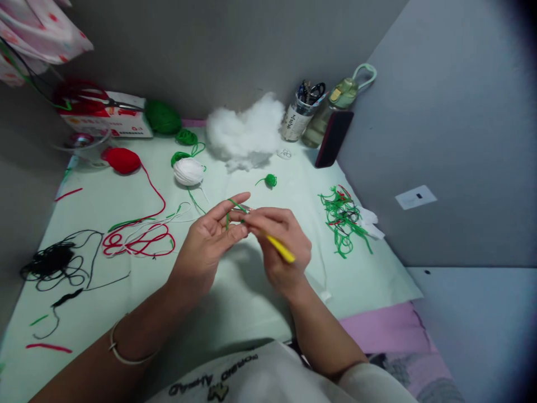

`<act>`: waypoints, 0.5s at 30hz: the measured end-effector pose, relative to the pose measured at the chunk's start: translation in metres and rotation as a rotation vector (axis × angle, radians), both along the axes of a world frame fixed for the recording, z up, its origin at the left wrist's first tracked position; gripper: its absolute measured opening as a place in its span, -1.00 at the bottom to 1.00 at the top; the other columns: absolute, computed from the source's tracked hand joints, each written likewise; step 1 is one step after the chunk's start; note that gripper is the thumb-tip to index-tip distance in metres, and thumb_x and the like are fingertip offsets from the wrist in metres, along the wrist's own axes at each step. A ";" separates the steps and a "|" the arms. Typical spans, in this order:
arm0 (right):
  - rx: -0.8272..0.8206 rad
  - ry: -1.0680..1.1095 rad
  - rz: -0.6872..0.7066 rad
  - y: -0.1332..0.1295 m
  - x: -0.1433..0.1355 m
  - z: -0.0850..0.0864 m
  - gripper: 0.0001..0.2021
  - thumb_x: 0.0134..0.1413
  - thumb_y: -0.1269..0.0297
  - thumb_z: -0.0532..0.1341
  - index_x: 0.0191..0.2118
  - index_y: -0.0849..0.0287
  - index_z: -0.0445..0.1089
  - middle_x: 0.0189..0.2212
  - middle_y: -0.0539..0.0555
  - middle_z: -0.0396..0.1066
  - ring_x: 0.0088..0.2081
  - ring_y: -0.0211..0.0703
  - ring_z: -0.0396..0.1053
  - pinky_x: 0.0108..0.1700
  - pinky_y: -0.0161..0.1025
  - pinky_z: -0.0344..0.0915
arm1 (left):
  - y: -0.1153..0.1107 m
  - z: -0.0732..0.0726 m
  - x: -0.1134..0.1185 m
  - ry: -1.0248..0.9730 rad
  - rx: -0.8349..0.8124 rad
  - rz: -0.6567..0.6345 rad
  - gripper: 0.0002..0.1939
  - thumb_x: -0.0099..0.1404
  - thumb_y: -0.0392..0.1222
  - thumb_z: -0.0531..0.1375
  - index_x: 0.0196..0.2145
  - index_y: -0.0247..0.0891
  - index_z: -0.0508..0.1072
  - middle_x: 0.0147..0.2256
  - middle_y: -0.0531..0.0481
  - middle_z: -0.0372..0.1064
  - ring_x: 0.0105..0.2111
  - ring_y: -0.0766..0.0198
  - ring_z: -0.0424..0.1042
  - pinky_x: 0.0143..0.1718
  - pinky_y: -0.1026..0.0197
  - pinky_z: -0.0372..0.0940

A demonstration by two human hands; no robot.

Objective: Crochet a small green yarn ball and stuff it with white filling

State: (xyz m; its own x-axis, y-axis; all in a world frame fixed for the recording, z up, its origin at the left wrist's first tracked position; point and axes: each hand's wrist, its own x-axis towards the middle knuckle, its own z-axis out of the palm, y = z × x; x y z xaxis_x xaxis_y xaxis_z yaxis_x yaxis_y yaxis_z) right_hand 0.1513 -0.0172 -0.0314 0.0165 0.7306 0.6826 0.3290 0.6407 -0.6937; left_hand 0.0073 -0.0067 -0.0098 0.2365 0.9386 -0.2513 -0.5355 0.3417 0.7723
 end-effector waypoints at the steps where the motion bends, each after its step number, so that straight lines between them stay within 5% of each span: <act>1: 0.050 -0.077 -0.030 -0.001 0.001 0.000 -0.74 0.31 0.46 0.26 -0.03 -0.03 0.60 -0.12 0.09 0.60 -0.10 -0.12 0.56 -0.12 -0.12 0.54 | 0.000 0.001 0.000 -0.040 -0.053 -0.024 -0.59 0.19 -0.32 0.44 0.02 -0.17 0.64 -0.37 0.12 0.49 -0.52 0.54 0.30 -0.20 0.42 0.38; 4: 0.008 0.022 -0.061 0.002 0.005 0.001 -0.81 0.33 0.38 0.24 -0.10 0.01 0.60 -0.20 0.08 0.60 -0.23 -0.13 0.57 -0.21 -0.12 0.54 | 0.003 0.004 -0.004 -0.159 -0.185 -0.107 -0.69 0.20 -0.33 0.39 -0.07 -0.31 0.67 -0.58 0.24 0.24 -0.68 0.61 -0.07 -0.24 0.39 0.42; 6: -0.153 0.279 -0.009 0.006 0.008 0.003 -0.84 0.37 0.27 0.22 -0.16 0.07 0.59 -0.30 0.06 0.57 -0.38 -0.20 0.51 -0.35 -0.18 0.51 | 0.004 0.004 -0.008 -0.202 -0.184 -0.109 -0.72 0.21 -0.34 0.37 -0.09 -0.34 0.68 -0.63 0.28 0.09 -0.68 0.59 -0.10 -0.21 0.37 0.43; 8: -0.312 0.472 0.081 0.009 0.009 0.004 -0.81 0.37 0.18 0.23 -0.21 0.10 0.58 -0.34 0.04 0.55 -0.44 -0.24 0.47 -0.42 -0.23 0.46 | 0.005 0.003 -0.009 -0.185 -0.141 -0.098 -0.71 0.22 -0.34 0.36 -0.07 -0.30 0.67 -0.63 0.26 0.12 -0.65 0.55 0.02 -0.15 0.34 0.43; 12: -0.415 0.471 0.182 0.010 0.006 0.003 -0.85 0.30 0.18 0.30 -0.20 0.08 0.61 -0.29 0.03 0.58 -0.38 -0.26 0.46 -0.36 -0.26 0.42 | 0.003 -0.003 -0.007 -0.004 0.004 -0.109 -0.62 0.22 -0.27 0.40 0.02 -0.16 0.64 -0.31 0.05 0.54 -0.31 0.35 0.46 -0.04 0.27 0.37; 15: -0.426 0.522 0.222 0.010 0.007 0.003 -0.84 0.34 0.18 0.27 -0.19 0.08 0.59 -0.30 0.02 0.58 -0.39 -0.28 0.45 -0.36 -0.27 0.39 | 0.003 -0.007 -0.005 0.062 0.076 -0.123 -0.61 0.24 -0.21 0.41 0.04 -0.13 0.63 -0.17 -0.02 0.58 -0.10 0.21 0.48 0.01 0.21 0.32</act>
State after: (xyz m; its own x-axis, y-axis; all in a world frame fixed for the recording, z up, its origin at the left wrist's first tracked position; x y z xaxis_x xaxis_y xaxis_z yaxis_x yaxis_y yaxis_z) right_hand 0.1582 -0.0074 -0.0285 0.0835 0.9562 0.2805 -0.2222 0.2923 -0.9302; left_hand 0.0018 -0.0036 -0.0166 0.3371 0.9202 -0.1988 -0.4435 0.3415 0.8287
